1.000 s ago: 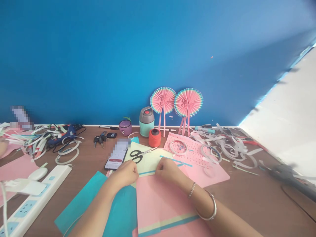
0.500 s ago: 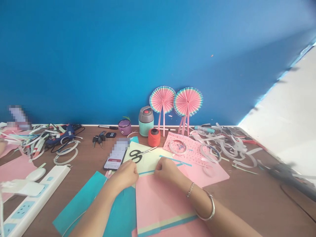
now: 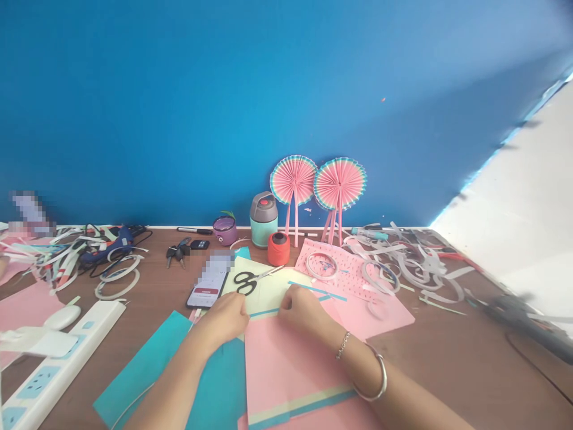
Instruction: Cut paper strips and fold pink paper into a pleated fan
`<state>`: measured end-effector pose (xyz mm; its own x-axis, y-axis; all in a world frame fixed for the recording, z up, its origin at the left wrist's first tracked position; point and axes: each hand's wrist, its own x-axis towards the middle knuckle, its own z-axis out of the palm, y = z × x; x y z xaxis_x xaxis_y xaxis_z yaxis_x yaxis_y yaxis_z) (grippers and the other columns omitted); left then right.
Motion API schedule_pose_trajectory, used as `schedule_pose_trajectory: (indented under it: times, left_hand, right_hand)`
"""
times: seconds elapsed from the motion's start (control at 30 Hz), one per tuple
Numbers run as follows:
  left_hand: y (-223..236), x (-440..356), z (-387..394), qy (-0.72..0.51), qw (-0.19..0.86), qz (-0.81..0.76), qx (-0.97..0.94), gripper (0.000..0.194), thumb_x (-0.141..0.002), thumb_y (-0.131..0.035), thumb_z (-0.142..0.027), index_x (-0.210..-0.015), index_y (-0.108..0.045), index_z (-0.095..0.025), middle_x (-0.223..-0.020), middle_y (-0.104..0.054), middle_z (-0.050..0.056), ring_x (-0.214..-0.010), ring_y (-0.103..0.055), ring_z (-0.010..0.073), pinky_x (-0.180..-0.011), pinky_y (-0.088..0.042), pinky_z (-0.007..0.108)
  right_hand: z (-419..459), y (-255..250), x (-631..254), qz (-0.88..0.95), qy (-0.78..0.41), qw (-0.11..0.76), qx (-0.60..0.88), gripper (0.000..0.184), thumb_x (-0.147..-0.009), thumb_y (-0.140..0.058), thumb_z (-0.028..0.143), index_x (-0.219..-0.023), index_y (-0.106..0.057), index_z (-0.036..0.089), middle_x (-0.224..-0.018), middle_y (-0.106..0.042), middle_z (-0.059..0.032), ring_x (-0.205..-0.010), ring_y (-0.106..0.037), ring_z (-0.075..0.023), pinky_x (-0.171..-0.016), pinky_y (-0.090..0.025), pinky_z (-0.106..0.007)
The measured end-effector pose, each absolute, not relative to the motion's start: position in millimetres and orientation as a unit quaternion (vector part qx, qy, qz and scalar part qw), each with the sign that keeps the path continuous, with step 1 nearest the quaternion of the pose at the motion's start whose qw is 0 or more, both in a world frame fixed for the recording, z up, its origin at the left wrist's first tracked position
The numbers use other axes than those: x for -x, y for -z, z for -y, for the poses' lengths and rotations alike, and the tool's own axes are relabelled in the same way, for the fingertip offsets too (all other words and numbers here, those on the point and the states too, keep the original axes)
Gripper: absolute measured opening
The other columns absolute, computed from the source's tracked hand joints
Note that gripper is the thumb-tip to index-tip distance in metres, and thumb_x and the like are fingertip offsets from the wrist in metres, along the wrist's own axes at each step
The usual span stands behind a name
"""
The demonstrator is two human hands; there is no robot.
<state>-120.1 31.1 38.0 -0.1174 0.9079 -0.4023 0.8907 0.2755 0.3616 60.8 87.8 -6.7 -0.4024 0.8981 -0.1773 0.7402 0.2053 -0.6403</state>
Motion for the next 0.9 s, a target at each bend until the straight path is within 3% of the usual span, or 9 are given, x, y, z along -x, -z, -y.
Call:
schedule_pose_trajectory:
  times: [0.17,0.5,0.67,0.9]
  left_hand:
    - [-35.3,129.9,-30.3,-0.032,0.333,-0.743,-0.58,0.014,-0.071,-0.046,-0.012,-0.077,-0.05,-0.023,-0.073,-0.064,-0.002,-0.067,-0.06,0.0155,-0.049,-0.035,0.022]
    - [-43.7,123.0,-35.4,-0.053,0.327,-0.758,-0.562,0.02,-0.085,-0.033,-0.027,-0.082,-0.053,-0.022,-0.065,-0.063,0.001,-0.067,-0.062,0.0197,-0.054,-0.037,0.026]
    - [-41.9,112.5,-33.5,-0.055,0.268,-0.761,-0.589,0.029,-0.074,-0.054,-0.051,-0.08,-0.05,-0.023,-0.086,-0.065,0.004,-0.084,-0.061,0.0245,-0.061,-0.036,0.027]
    - [-41.2,104.5,-33.6,-0.008,0.237,-0.776,-0.584,0.028,-0.07,-0.061,-0.043,-0.073,-0.042,-0.023,-0.08,-0.063,0.003,-0.085,-0.061,0.0256,-0.06,-0.033,0.028]
  right_hand:
    - [-88.2,8.1,-62.7,0.772,-0.339,0.124,0.523,0.008,-0.058,-0.052,0.007,-0.058,-0.054,0.015,-0.077,-0.061,-0.0036,-0.067,-0.052,-0.0128,-0.054,-0.033,-0.021]
    - [-89.0,6.6,-61.9,0.77,-0.345,0.121,0.523,0.009,-0.057,-0.051,0.006,-0.055,-0.053,0.015,-0.073,-0.061,-0.0029,-0.065,-0.052,-0.0126,-0.053,-0.032,-0.021]
    - [-88.7,5.6,-62.1,0.765,-0.352,0.118,0.527,0.007,-0.059,-0.053,0.009,-0.057,-0.055,0.015,-0.073,-0.062,-0.0036,-0.065,-0.053,-0.0131,-0.053,-0.032,-0.022]
    - [-86.4,3.7,-63.4,0.762,-0.352,0.135,0.526,0.008,-0.06,-0.054,0.007,-0.06,-0.055,0.015,-0.079,-0.061,-0.0032,-0.068,-0.052,-0.0129,-0.057,-0.034,-0.022]
